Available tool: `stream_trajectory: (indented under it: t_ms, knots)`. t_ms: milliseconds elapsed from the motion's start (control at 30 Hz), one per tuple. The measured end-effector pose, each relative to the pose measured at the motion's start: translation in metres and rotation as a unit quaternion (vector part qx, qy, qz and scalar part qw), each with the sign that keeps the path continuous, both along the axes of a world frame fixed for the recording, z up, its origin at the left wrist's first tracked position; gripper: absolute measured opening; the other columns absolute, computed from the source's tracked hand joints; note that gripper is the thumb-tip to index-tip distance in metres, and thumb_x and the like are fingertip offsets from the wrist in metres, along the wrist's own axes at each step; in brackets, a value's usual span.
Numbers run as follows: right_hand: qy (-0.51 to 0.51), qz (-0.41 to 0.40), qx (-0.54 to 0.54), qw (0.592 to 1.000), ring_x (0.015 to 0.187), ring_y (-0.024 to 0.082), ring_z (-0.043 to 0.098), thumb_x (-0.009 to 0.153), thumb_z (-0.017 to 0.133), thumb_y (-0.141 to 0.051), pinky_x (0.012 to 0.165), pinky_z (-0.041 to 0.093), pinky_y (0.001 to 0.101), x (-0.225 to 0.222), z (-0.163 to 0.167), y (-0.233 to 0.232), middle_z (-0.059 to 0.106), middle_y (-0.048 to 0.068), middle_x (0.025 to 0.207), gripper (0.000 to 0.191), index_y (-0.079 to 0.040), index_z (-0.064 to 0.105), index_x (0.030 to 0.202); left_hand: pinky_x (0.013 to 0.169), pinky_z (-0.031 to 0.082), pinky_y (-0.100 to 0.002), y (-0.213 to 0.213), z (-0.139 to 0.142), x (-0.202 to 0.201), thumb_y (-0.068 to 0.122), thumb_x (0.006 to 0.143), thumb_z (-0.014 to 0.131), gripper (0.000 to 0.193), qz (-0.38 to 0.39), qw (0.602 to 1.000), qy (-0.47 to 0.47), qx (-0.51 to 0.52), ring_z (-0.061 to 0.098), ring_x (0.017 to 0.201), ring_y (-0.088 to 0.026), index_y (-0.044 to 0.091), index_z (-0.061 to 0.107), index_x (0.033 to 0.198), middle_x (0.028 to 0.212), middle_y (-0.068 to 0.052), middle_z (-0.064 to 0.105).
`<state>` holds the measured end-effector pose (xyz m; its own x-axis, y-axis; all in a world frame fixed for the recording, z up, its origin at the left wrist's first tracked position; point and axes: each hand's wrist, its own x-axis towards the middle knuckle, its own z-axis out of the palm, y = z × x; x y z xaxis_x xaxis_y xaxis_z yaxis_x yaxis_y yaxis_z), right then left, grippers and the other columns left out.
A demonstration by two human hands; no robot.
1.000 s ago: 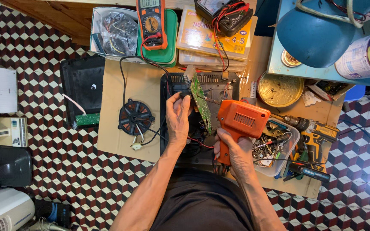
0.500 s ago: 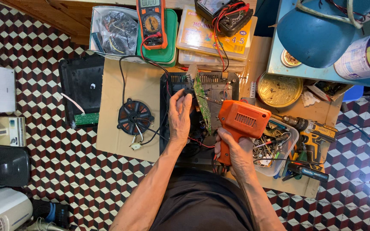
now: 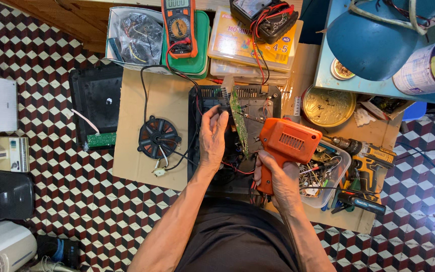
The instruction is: The person uses a heat gun to apply heat to a green circuit board, then uses pliers to remove a small component. They continue heating the board and use a multimeter to test electrical connections. The person also uses a screwdriver to adjust parts on the board.
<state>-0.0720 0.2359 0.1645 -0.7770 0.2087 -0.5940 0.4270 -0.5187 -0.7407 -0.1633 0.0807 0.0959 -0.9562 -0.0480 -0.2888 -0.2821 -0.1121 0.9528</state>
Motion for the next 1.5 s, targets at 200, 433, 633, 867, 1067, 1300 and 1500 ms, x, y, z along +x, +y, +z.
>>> stream_trajectory:
  t_ms: [200,433,633,867,1067,1300,1500]
  knots:
    - [-0.017,0.0,0.002,1.0,0.054,0.016,0.062,0.089,0.073,-0.018,0.047,0.05,0.0294,0.001,0.0,0.0,0.064,0.008,0.077,0.025,0.002,0.064,0.101,0.104,0.046,-0.031,0.0,0.002,0.001,0.052,0.096,0.064,0.069,-0.002,0.999,-0.031,-0.011,0.059,0.12,-0.016,0.005,0.05,0.143,0.128,-0.011,0.065]
    - [-0.008,-0.001,-0.007,1.0,0.054,0.016,0.062,0.089,0.073,-0.019,0.047,0.05,0.0295,0.0,0.0,0.0,0.064,0.008,0.077,0.024,0.001,0.064,0.1,0.103,0.046,-0.032,-0.001,0.001,-0.003,0.053,0.092,0.069,0.072,-0.005,0.999,-0.042,-0.009,0.06,0.118,-0.017,0.004,0.052,0.143,0.127,-0.011,0.066]
    - [-0.036,-0.003,-0.011,0.999,0.054,0.017,0.062,0.089,0.073,-0.02,0.044,0.05,0.0304,-0.001,-0.003,0.001,0.064,0.008,0.076,0.024,0.001,0.064,0.097,0.101,0.048,-0.03,-0.004,-0.006,-0.004,0.042,0.098,0.067,0.061,-0.018,0.999,-0.018,0.026,0.061,0.116,-0.016,0.003,0.052,0.143,0.127,-0.011,0.065]
    - [-0.026,-0.001,-0.019,0.999,0.053,0.017,0.062,0.089,0.072,-0.02,0.045,0.051,0.0301,-0.001,-0.006,0.002,0.064,0.008,0.076,0.023,0.0,0.065,0.098,0.101,0.051,-0.027,-0.006,-0.012,-0.008,0.027,0.105,0.061,0.049,-0.042,0.998,0.043,0.003,0.063,0.118,-0.015,0.004,0.049,0.146,0.129,-0.01,0.065]
    - [-0.027,-0.005,-0.023,0.999,0.053,0.017,0.062,0.089,0.072,-0.02,0.044,0.05,0.0296,-0.003,-0.006,0.002,0.064,0.008,0.076,0.023,0.0,0.064,0.097,0.103,0.051,-0.03,-0.01,-0.007,-0.01,0.023,0.104,0.064,0.049,-0.06,0.997,0.044,0.035,0.062,0.12,-0.017,0.003,0.046,0.146,0.132,-0.012,0.063]
    - [-0.024,0.005,-0.02,1.0,0.054,0.016,0.063,0.089,0.074,-0.024,0.041,0.051,0.0282,-0.003,-0.004,0.002,0.062,0.007,0.074,0.026,-0.001,0.063,0.094,0.102,0.051,-0.031,-0.011,0.0,-0.009,0.018,0.103,0.065,0.049,-0.075,0.996,0.041,0.02,0.061,0.123,-0.017,0.005,0.042,0.144,0.135,-0.012,0.059]
    - [-0.028,-0.002,-0.027,0.999,0.054,0.016,0.063,0.087,0.073,-0.023,0.041,0.051,0.0287,-0.004,-0.003,0.001,0.063,0.006,0.076,0.025,-0.003,0.062,0.098,0.104,0.051,-0.032,-0.009,0.001,-0.007,0.016,0.103,0.067,0.05,-0.067,0.994,0.072,0.036,0.06,0.125,-0.019,0.006,0.04,0.144,0.137,-0.012,0.058]
